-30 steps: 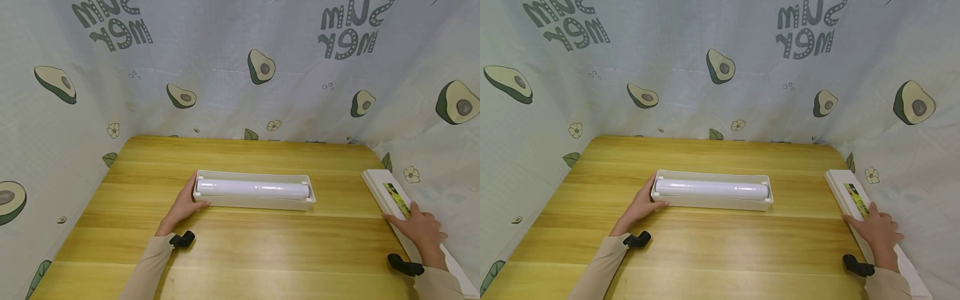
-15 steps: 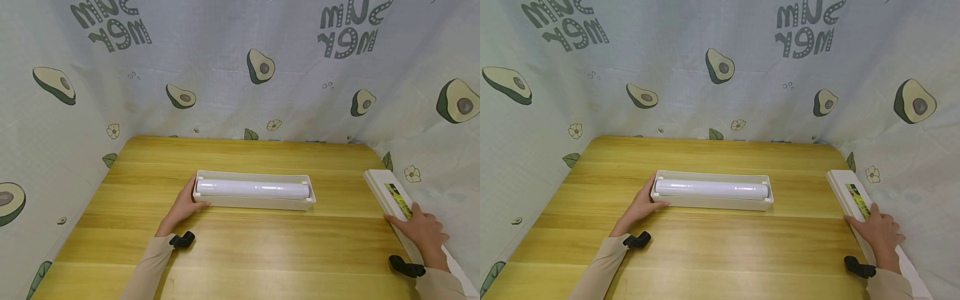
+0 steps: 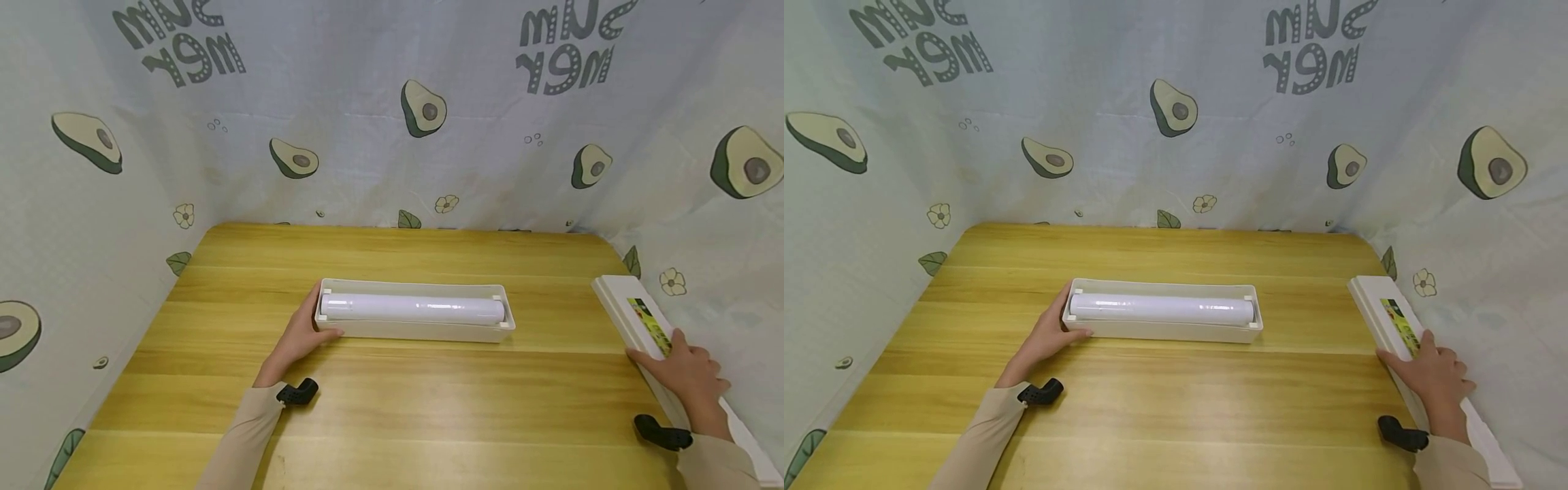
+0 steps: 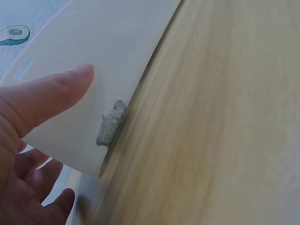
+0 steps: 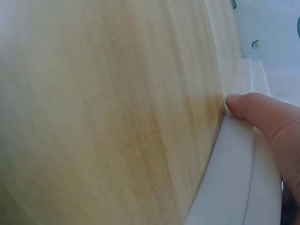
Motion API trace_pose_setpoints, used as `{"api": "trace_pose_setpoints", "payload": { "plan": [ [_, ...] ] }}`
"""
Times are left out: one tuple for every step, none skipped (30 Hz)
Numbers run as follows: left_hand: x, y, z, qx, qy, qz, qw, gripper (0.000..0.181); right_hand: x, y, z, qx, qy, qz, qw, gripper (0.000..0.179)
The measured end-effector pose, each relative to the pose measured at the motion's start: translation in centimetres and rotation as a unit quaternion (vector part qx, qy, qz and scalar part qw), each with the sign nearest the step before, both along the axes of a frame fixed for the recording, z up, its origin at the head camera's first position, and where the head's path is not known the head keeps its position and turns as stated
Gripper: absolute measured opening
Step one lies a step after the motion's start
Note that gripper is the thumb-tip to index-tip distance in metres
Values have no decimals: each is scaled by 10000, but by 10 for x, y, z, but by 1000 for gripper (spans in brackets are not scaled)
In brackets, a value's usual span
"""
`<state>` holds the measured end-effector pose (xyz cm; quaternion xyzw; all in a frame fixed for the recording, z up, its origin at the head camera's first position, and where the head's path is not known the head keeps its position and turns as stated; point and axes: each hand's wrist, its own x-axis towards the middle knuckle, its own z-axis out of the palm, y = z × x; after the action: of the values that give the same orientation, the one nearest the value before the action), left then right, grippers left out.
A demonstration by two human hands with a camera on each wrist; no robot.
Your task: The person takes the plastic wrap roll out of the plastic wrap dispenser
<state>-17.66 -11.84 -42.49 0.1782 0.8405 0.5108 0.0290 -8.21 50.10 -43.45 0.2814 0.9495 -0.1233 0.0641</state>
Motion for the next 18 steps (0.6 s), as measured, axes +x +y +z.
{"api": "trace_pose_setpoints", "payload": {
  "plan": [
    [0, 0, 0, -10, 9, -9, 10000, 98, 0, 0, 0, -6, -8, 2, 10000, 111],
    [-2, 0, -4, 0, 6, -4, 10000, 99, 1, 0, 0, -10, -2, 5, 10000, 111],
    [-4, -1, -9, 17, 7, 5, 10000, 100, 1, -1, 0, -5, 21, 6, 10000, 111],
    [-7, -1, -14, 43, 7, 9, 10000, 100, 1, -1, 0, 0, 47, 14, 10000, 111],
    [-10, -2, -20, 48, 18, 17, 10000, 101, 1, -1, 1, 14, 87, 25, 10000, 111],
    [-13, -3, -25, 60, 26, 25, 10000, 102, 1, -1, 1, 39, 146, 39, 9999, 111],
    [-15, -3, -31, 53, 40, 35, 10000, 103, 1, -1, 2, 56, 204, 60, 9998, 111],
    [-18, -4, -36, 63, 33, 54, 10000, 104, 1, -1, 2, 85, 280, 88, 9995, 111],
    [-19, -5, -38, 47, 53, 62, 10000, 104, 1, -1, 3, 122, 347, 117, 9993, 111],
    [-20, -5, -39, 53, 47, 64, 10000, 104, 1, -2, 4, 153, 409, 144, 9989, 110],
    [-20, -6, -40, 37, 57, 63, 10000, 104, 1, -2, 4, 181, 465, 173, 9986, 109],
    [-20, -6, -40, 42, 53, 72, 10000, 104, 1, -3, 5, 211, 517, 205, 9982, 109],
    [-20, -6, -40, 36, 70, 66, 9999, 104, 1, -4, 5, 237, 565, 232, 9979, 108],
    [-20, -7, -41, 60, 65, 63, 9999, 104, 1, -5, 6, 272, 616, 266, 9974, 107],
    [-20, -7, -41, 66, 73, 51, 9999, 104, 1, -5, 7, 287, 651, 297, 9970, 106],
    [-20, -6, -41, 88, 57, 45, 9999, 104, 1, -6, 7, 298, 684, 329, 9967, 106],
    [-20, -6, -41, 68, 72, 35, 9999, 104, 1, -7, 9, 304, 714, 377, 9963, 105],
    [-20, -6, -40, 79, 69, 35, 9999, 104, 1, -7, 10, 317, 754, 422, 9958, 103]
  ]
}}
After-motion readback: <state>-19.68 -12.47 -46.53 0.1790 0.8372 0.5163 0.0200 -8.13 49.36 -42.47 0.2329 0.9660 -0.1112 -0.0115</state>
